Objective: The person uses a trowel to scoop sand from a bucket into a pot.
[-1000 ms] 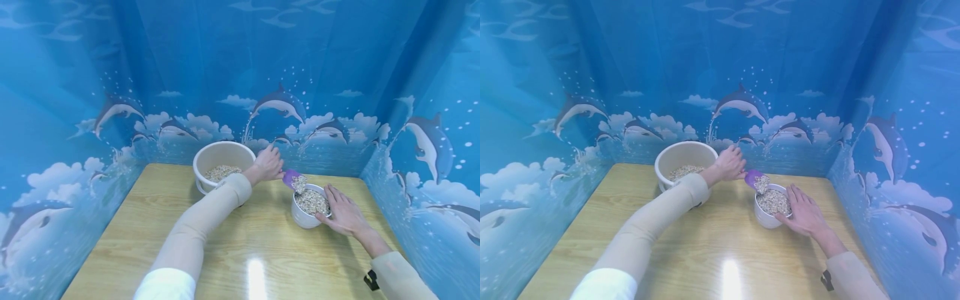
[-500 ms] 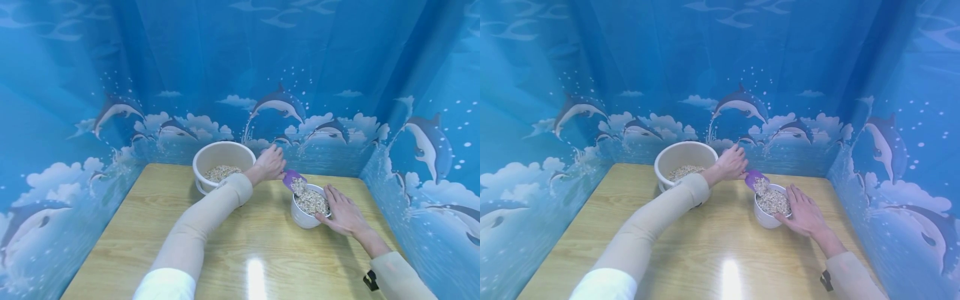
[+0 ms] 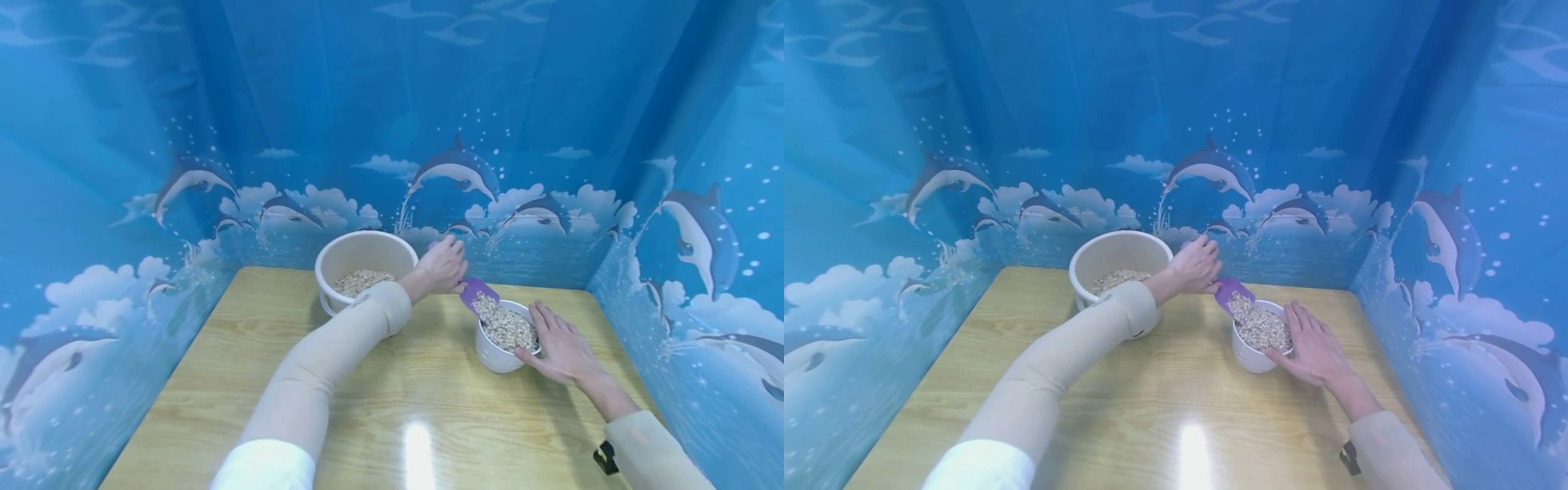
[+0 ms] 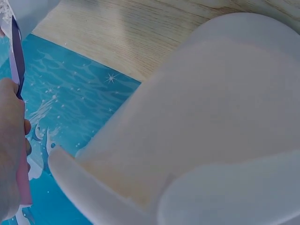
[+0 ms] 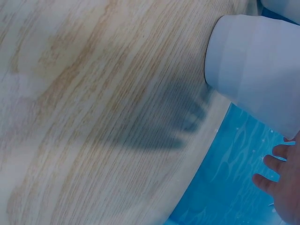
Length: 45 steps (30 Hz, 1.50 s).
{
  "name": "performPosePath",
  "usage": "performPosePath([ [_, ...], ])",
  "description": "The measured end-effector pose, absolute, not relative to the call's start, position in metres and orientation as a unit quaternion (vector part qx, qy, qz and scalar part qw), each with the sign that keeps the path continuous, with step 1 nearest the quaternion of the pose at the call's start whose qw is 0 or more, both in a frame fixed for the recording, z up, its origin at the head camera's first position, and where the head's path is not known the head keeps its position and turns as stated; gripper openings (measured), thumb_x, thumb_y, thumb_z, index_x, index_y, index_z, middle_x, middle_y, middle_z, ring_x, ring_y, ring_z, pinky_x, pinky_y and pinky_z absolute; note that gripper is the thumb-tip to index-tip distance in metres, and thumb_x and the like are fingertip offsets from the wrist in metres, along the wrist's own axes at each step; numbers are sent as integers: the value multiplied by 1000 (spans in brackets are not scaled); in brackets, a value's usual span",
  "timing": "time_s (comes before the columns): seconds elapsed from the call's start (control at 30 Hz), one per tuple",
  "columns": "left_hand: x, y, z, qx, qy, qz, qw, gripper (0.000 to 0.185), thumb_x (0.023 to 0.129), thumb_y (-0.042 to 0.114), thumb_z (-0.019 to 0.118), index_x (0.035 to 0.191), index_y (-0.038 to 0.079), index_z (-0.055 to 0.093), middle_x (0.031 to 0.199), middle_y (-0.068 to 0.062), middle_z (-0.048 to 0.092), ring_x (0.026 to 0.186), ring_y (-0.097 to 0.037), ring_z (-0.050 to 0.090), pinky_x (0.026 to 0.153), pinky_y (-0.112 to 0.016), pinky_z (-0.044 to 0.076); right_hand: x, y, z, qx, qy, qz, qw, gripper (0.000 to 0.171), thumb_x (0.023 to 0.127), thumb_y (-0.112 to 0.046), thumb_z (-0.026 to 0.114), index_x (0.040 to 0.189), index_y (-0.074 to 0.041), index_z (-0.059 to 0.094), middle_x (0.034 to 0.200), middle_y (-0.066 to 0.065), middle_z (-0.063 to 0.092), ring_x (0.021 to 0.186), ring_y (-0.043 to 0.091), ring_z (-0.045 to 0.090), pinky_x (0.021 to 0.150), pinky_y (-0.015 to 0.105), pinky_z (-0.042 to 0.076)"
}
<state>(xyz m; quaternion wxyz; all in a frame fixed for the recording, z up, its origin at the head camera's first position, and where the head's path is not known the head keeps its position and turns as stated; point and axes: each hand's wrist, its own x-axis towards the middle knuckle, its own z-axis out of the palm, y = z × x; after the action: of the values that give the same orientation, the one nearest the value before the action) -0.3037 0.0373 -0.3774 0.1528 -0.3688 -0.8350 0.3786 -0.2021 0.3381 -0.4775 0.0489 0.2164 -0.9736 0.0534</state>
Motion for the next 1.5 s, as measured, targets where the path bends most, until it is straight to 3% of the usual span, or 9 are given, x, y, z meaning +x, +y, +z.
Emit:
performPosePath([
  [0.67, -302, 40, -368, -376, -818, 397, 177, 68, 107, 69, 17, 110, 23, 66, 111, 2, 67, 106, -18, 52, 96, -36, 41, -203, 339, -479, 218, -973, 54, 54, 104, 98, -64, 57, 162, 10, 20, 168, 35, 24, 148, 59, 36, 115, 75, 34],
  [1.5, -303, 73, -377, -344, -835, 375, 208, 64, 107, 70, 17, 119, 25, 62, 113, 6, 64, 107, -15, 50, 102, -34, 42, -201, 337, -477, 217, -973, 56, 52, 103, 98, -63, 57, 161, 12, 24, 167, 37, 26, 148, 60, 35, 116, 75, 33],
])
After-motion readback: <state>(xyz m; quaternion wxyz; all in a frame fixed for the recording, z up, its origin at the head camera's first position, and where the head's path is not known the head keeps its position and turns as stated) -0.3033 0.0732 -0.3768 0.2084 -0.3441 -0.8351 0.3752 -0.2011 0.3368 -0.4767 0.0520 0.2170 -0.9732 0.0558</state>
